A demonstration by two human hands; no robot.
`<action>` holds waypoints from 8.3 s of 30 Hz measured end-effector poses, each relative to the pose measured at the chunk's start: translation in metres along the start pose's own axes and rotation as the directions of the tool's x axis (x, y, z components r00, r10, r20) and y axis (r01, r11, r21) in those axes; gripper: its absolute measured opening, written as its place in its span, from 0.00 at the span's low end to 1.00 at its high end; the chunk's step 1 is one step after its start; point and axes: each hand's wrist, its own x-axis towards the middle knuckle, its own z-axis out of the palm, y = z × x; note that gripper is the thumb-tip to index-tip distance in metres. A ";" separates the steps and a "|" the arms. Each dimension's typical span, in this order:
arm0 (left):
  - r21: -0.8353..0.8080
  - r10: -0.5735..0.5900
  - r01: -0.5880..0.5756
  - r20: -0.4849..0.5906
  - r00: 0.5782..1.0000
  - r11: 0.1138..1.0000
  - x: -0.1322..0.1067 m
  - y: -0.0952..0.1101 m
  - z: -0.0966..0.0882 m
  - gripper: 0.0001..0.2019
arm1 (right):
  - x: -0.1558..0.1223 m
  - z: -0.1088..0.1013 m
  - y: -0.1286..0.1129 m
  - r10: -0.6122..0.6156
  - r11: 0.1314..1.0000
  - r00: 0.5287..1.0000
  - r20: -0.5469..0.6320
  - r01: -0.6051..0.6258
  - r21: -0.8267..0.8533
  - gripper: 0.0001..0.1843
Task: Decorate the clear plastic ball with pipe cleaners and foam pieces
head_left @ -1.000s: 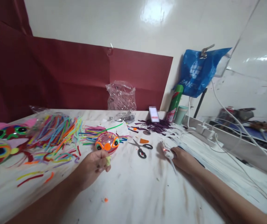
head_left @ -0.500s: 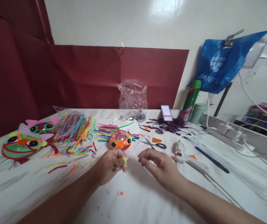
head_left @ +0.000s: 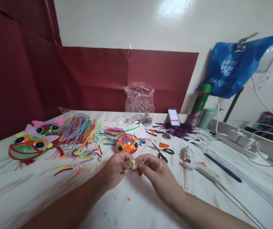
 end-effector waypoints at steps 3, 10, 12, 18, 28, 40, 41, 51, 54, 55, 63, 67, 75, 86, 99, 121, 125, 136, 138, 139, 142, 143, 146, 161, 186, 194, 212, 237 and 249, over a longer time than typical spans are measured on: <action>0.015 0.024 -0.023 -0.023 0.999 1.000 0.000 0.000 0.000 0.12 | 0.000 0.001 0.002 0.055 0.994 0.998 -0.015 -0.053 0.093 0.07; 0.111 0.106 -0.091 -0.132 0.986 0.990 0.000 0.003 0.006 0.11 | 0.001 0.004 0.005 0.073 0.993 0.995 -0.062 -0.067 0.094 0.07; 0.180 0.154 -0.125 -0.157 0.975 0.976 -0.001 0.004 0.007 0.09 | 0.002 0.005 0.005 0.079 0.992 0.994 -0.069 -0.071 0.104 0.08; 0.390 0.213 -0.121 -0.204 0.955 0.913 -0.002 0.001 0.008 0.05 | 0.007 0.008 0.011 0.153 0.980 0.981 -0.116 -0.136 0.145 0.14; 0.443 0.242 -0.068 -0.350 0.905 0.894 0.003 -0.001 0.004 0.06 | 0.025 -0.003 0.018 0.094 0.991 0.996 -0.001 -0.094 0.100 0.17; 0.359 0.096 0.049 -0.373 0.923 0.932 0.004 -0.008 0.002 0.09 | 0.029 -0.025 0.042 0.005 0.988 0.997 -0.077 -0.017 -0.154 0.20; 0.402 0.083 0.080 -0.372 0.925 0.912 0.004 -0.010 0.002 0.08 | 0.029 -0.025 0.043 0.003 0.988 0.996 -0.090 -0.017 -0.154 0.21; 0.323 0.083 0.065 -0.425 0.901 0.944 0.006 -0.012 -0.003 0.10 | 0.027 -0.022 0.036 -0.018 0.991 0.996 -0.084 0.007 -0.130 0.22; 0.232 0.053 0.057 -0.441 0.896 0.971 0.006 -0.010 -0.001 0.11 | 0.028 -0.022 0.041 0.008 0.995 0.998 -0.055 -0.014 -0.101 0.23; 0.210 0.043 0.058 -0.446 0.894 0.976 0.006 -0.009 0.001 0.12 | 0.028 -0.022 0.043 0.016 0.995 0.998 -0.055 -0.021 -0.100 0.23; 0.236 0.055 0.045 -0.401 0.915 0.971 0.006 -0.007 0.004 0.10 | 0.021 -0.014 0.038 0.017 0.988 0.997 0.070 -0.006 -0.154 0.19; 0.355 0.087 0.056 -0.374 0.923 0.933 0.005 -0.012 0.001 0.09 | 0.020 -0.009 0.036 0.015 0.992 1.000 0.024 -0.012 -0.128 0.16; 0.541 0.102 0.147 -0.403 0.910 0.828 0.006 -0.013 0.001 0.11 | 0.024 -0.005 0.037 0.035 0.998 0.998 -0.054 -0.032 0.059 0.19; 0.712 0.159 0.182 -0.384 0.910 0.679 0.002 -0.005 0.013 0.11 | 0.026 -0.006 0.035 0.071 0.994 0.997 -0.035 -0.068 0.082 0.16; 0.725 0.104 0.209 -0.362 0.926 0.657 0.006 -0.005 0.004 0.12 | 0.028 -0.011 0.043 -0.009 0.994 1.000 -0.028 0.006 -0.108 0.10; 0.888 0.575 -0.124 -0.175 0.799 0.443 0.023 0.026 -0.056 0.06 | 0.052 -0.037 0.053 -0.240 0.863 0.957 -0.162 0.134 -0.487 0.16; 0.916 0.492 -0.124 -0.088 0.866 0.382 0.022 0.025 -0.054 0.06 | 0.074 -0.037 0.050 -0.316 0.711 0.949 -0.009 0.231 -0.664 0.27; 0.907 0.523 -0.110 -0.132 0.842 0.407 0.025 0.014 -0.049 0.05 | 0.090 -0.042 0.064 -0.233 0.758 0.972 0.034 0.203 -0.619 0.30; 0.907 0.535 -0.104 -0.146 0.832 0.409 0.027 0.010 -0.051 0.05 | 0.090 -0.043 0.065 -0.228 0.767 0.973 0.030 0.198 -0.611 0.30; 0.903 0.536 -0.101 -0.155 0.830 0.417 0.028 0.008 -0.052 0.05 | 0.091 -0.043 0.065 -0.224 0.770 0.974 0.027 0.194 -0.608 0.30; 0.896 0.532 -0.092 -0.173 0.829 0.435 0.031 0.007 -0.053 0.05 | 0.092 -0.044 0.064 -0.208 0.777 0.978 0.020 0.178 -0.604 0.30; 0.896 0.534 -0.089 -0.178 0.827 0.436 0.031 0.007 -0.053 0.05 | 0.092 -0.044 0.063 -0.203 0.779 0.979 0.021 0.174 -0.602 0.30; 0.900 0.545 -0.091 -0.175 0.820 0.425 0.032 0.007 -0.053 0.05 | 0.092 -0.043 0.063 -0.192 0.793 0.981 0.015 0.164 -0.586 0.30; 0.715 0.504 -0.156 -0.304 0.809 0.681 0.034 0.007 -0.051 0.06 | 0.092 -0.047 0.070 -0.233 0.792 0.972 -0.017 0.180 -0.583 0.29; 0.754 0.522 -0.113 -0.330 0.786 0.647 0.032 0.007 -0.046 0.05 | 0.088 -0.047 0.073 -0.246 0.753 0.969 0.023 0.206 -0.625 0.28; 0.732 0.559 -0.119 -0.394 0.730 0.671 0.031 0.009 -0.054 0.05 | 0.089 -0.049 0.071 -0.204 0.790 0.979 -0.029 0.147 -0.595 0.29; 0.892 0.519 -0.073 -0.190 0.834 0.445 0.028 0.011 -0.040 0.06 | 0.091 -0.049 0.077 -0.204 0.811 0.979 -0.011 0.162 -0.562 0.30; 0.899 0.551 -0.112 -0.156 0.820 0.422 0.031 0.008 -0.045 0.06 | 0.088 -0.047 0.076 -0.211 0.790 0.977 -0.008 0.165 -0.591 0.30; 0.930 0.428 -0.113 -0.051 0.902 0.350 0.026 0.016 -0.045 0.07 | 0.093 -0.057 0.081 -0.174 0.844 0.985 0.001 0.149 -0.515 0.32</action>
